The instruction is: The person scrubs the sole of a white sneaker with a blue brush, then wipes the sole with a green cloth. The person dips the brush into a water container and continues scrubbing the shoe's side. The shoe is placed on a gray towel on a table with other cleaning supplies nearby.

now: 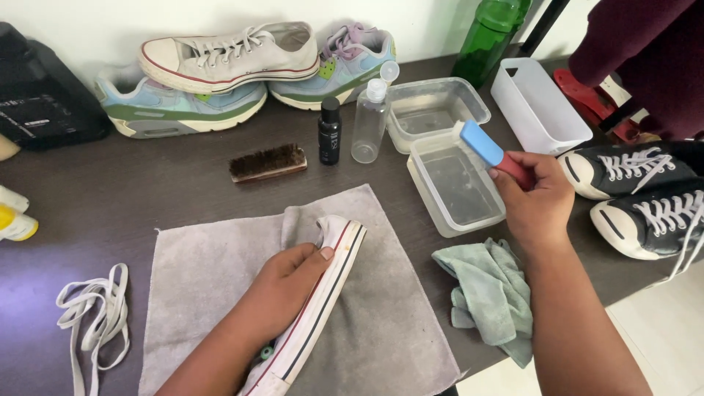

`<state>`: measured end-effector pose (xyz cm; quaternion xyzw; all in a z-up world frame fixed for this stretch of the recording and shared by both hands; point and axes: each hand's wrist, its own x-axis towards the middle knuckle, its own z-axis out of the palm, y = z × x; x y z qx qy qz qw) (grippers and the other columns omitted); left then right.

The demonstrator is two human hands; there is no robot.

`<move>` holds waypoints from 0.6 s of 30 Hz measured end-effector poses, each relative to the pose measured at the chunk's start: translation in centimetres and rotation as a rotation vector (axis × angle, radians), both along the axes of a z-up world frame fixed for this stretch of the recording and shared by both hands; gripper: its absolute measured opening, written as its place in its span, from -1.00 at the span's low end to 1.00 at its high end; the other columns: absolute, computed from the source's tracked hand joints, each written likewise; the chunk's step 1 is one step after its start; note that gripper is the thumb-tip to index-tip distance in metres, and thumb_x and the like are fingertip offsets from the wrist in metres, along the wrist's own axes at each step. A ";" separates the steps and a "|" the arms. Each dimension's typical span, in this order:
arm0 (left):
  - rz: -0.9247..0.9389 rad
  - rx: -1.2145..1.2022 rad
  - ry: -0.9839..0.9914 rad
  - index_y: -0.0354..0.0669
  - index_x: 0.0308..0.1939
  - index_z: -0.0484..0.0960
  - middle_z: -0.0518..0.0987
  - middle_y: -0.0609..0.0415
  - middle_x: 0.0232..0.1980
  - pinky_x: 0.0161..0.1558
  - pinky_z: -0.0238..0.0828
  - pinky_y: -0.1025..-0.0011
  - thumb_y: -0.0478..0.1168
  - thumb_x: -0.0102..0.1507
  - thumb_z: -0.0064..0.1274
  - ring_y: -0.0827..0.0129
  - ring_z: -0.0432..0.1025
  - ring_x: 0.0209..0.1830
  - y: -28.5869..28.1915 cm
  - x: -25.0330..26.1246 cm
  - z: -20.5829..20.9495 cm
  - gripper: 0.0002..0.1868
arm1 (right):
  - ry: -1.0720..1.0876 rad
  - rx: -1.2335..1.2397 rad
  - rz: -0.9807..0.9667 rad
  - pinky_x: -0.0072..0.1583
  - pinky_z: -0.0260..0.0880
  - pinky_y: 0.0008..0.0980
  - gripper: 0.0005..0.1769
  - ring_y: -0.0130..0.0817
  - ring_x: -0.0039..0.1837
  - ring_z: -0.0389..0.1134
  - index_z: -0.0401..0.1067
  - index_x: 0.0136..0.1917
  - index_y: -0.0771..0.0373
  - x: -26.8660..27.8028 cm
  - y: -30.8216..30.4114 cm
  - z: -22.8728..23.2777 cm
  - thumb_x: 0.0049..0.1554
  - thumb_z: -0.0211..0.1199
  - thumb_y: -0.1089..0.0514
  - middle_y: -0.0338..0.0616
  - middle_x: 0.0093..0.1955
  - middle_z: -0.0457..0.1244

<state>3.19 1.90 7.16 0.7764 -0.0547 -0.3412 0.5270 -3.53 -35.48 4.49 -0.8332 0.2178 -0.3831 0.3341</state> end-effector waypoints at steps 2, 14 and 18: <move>0.003 -0.005 0.011 0.01 -0.51 0.32 0.32 0.21 -0.52 -0.33 0.19 0.39 0.13 0.45 0.02 0.46 0.24 -0.48 0.1 0.2 -0.2 -0.49 | 0.030 0.033 -0.014 0.16 0.38 -0.50 -0.68 -0.48 0.09 0.36 0.53 0.22 0.16 0.1 0.5 0.4 0.21 0.47 0.16 -0.23 0.12 0.39; 0.020 -0.020 0.037 -0.02 -0.53 0.33 0.32 0.19 -0.54 -0.38 0.16 0.40 0.10 0.44 0.07 0.45 0.22 -0.52 0.1 0.5 -0.9 -0.47 | 0.078 0.031 0.021 0.25 0.36 -0.44 -0.65 -0.41 0.18 0.35 0.48 0.30 0.17 0.0 1.4 0.8 0.24 0.29 0.18 -0.20 0.19 0.36; 0.037 -0.017 0.059 -0.02 -0.52 0.33 0.34 0.18 -0.55 -0.40 0.18 0.41 0.10 0.44 0.09 0.45 0.23 -0.53 0.0 0.5 -0.9 -0.47 | 0.065 0.047 0.032 0.27 0.39 -0.43 -0.64 -0.41 0.20 0.37 0.48 0.29 0.19 0.1 1.3 0.6 0.22 0.30 0.20 -0.17 0.20 0.37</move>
